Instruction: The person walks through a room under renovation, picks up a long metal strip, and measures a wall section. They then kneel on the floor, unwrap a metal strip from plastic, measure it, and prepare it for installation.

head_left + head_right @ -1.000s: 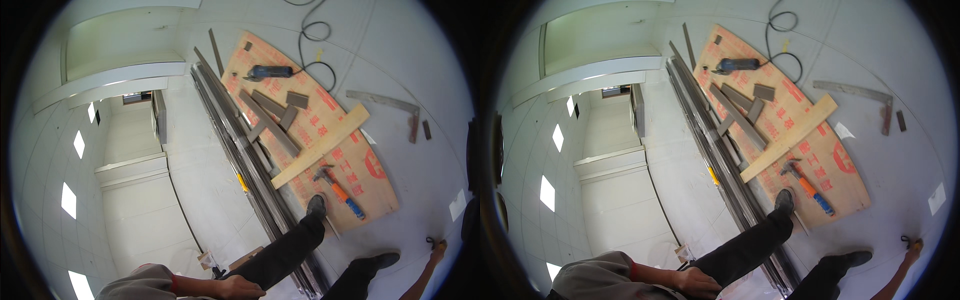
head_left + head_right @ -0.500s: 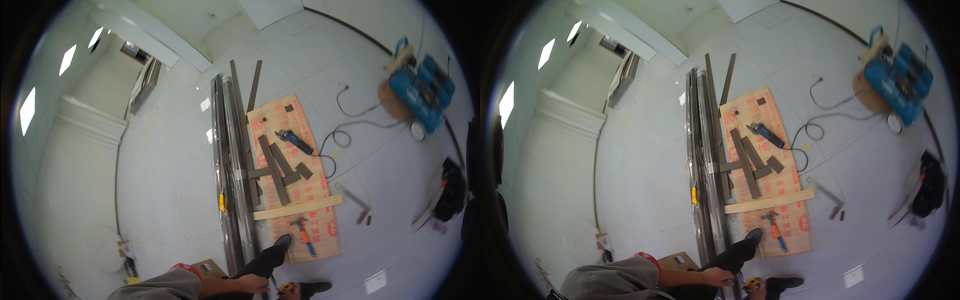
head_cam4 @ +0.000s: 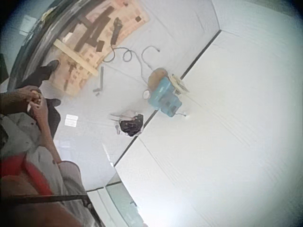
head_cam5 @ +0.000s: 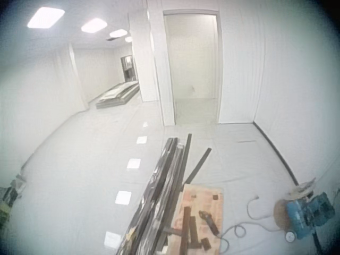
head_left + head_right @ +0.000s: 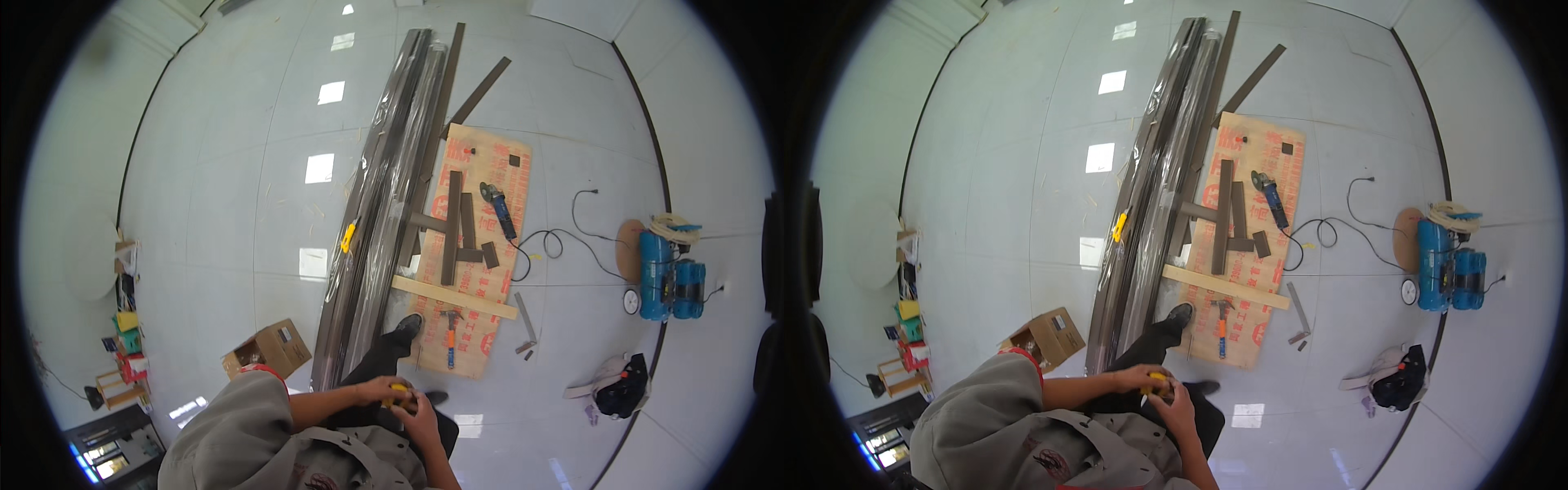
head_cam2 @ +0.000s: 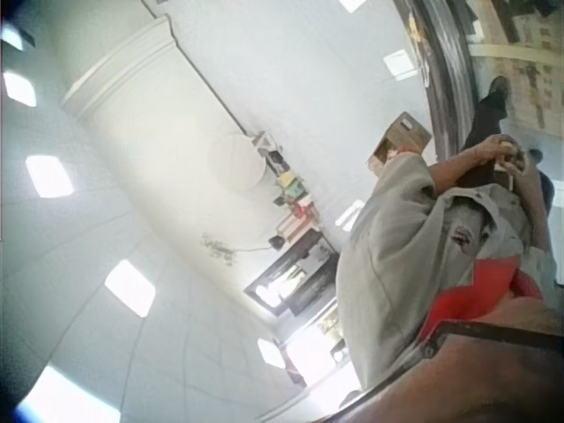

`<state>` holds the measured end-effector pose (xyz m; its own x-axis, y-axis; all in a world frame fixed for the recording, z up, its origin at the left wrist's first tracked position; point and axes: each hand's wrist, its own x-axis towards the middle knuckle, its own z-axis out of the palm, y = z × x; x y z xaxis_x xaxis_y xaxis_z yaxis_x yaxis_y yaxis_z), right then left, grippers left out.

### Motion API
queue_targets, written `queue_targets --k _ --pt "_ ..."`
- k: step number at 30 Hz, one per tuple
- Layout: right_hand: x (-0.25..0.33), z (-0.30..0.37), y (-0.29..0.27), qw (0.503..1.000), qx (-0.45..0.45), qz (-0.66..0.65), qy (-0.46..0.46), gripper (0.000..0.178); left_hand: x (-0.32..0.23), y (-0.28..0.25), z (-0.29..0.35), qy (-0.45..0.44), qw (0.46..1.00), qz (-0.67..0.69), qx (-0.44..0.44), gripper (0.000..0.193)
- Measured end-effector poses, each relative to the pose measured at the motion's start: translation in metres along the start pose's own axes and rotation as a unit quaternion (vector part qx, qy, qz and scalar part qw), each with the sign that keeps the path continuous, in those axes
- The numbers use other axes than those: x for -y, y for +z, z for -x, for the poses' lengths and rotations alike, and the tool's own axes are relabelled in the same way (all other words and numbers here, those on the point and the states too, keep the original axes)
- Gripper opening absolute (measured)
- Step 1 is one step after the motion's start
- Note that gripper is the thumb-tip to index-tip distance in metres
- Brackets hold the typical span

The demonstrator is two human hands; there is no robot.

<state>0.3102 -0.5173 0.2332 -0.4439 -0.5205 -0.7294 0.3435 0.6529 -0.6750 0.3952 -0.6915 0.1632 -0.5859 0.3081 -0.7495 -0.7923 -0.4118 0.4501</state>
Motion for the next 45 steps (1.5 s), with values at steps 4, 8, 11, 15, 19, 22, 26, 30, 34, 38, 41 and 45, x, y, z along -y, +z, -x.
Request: queue_targets --k 4,8,11,15,19,22,26,30,34,38,41,45 --pt "0.034 -0.03 0.002 0.997 0.033 -0.07 0.013 0.042 -0.026 -0.046 0.028 0.07 0.993 -0.053 -0.081 0.048" --pt "0.03 -0.092 -0.017 0.992 0.072 -0.065 0.076 0.038 -0.01 -0.064 0.035 0.088 0.975 -0.141 -0.145 0.055" --pt "-0.002 -0.167 -0.028 0.994 0.046 -0.047 0.088 0.032 0.032 -0.071 0.015 0.142 0.938 -0.249 -0.193 0.066" --pt "-0.052 -0.302 -0.018 0.994 0.023 0.064 0.081 0.027 0.066 -0.065 -0.016 0.099 0.933 -0.256 -0.234 0.062" --pt "-0.121 -0.462 0.02 0.997 0.007 0.066 0.042 0.033 0.073 -0.091 -0.046 0.148 0.92 -0.297 -0.206 0.056" --pt "-0.168 -0.574 0.077 0.984 -0.038 0.169 -0.033 0.039 0.075 -0.106 -0.047 0.142 0.926 -0.262 -0.232 0.055" --pt "-0.208 -0.68 0.132 0.966 -0.145 0.212 -0.01 0.054 0.088 -0.134 -0.041 0.16 0.923 -0.219 -0.273 0.057" --pt "-0.221 -0.712 0.192 0.976 -0.18 -0.074 0.094 0.059 0.103 -0.136 -0.03 0.184 0.894 -0.214 -0.347 0.056" --pt "-0.238 -0.745 0.125 0.961 -0.234 -0.076 0.128 0.041 0.1 -0.153 -0.043 0.217 0.899 -0.207 -0.318 0.06" --pt "-0.186 -0.686 0.132 0.968 -0.222 -0.033 0.109 0.033 0.096 -0.146 -0.034 0.186 0.893 -0.213 -0.351 0.06" --pt "-0.146 -0.619 0.105 0.924 -0.105 -0.358 0.081 0.031 0.086 -0.143 -0.031 0.143 0.899 -0.214 -0.355 0.059" --pt "-0.097 -0.517 0.081 0.883 0.075 -0.424 0.188 0.031 0.045 -0.148 -0.033 0.132 0.902 -0.217 -0.35 0.052"
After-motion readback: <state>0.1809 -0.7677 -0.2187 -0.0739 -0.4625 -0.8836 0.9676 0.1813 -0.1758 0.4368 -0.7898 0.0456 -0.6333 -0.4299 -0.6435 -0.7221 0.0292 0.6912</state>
